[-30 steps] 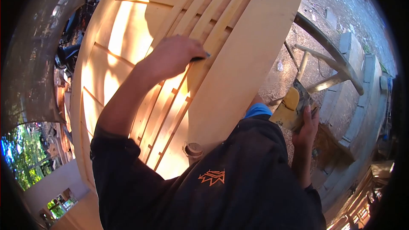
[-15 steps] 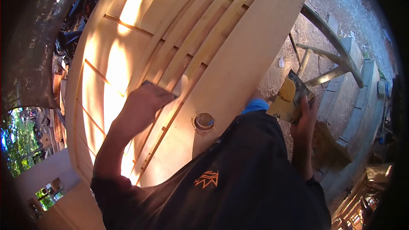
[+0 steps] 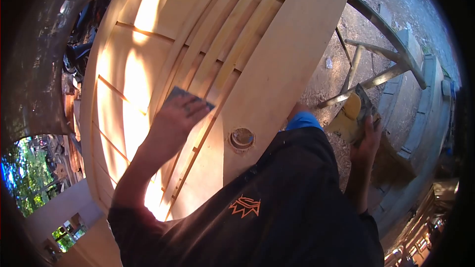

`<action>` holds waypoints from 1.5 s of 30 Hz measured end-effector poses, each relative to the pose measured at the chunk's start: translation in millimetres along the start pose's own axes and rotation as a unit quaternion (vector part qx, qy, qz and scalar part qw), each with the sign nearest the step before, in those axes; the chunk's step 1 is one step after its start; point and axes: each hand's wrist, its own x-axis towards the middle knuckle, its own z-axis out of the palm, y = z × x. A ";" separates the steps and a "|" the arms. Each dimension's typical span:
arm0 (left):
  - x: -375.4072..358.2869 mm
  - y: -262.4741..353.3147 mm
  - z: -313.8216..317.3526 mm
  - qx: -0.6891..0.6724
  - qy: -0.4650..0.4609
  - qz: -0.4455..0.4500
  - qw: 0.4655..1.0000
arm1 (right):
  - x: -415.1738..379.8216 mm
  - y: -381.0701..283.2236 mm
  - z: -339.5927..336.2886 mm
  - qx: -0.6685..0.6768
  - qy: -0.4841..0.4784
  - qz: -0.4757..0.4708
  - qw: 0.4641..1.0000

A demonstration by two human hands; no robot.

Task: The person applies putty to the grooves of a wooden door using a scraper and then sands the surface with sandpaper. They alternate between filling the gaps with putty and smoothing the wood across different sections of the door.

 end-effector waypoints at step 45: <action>-22.3 3.9 -3.1 -0.071 -0.077 -0.029 0.994 | -38.3 15.7 -13.4 -0.046 -0.038 0.035 0.998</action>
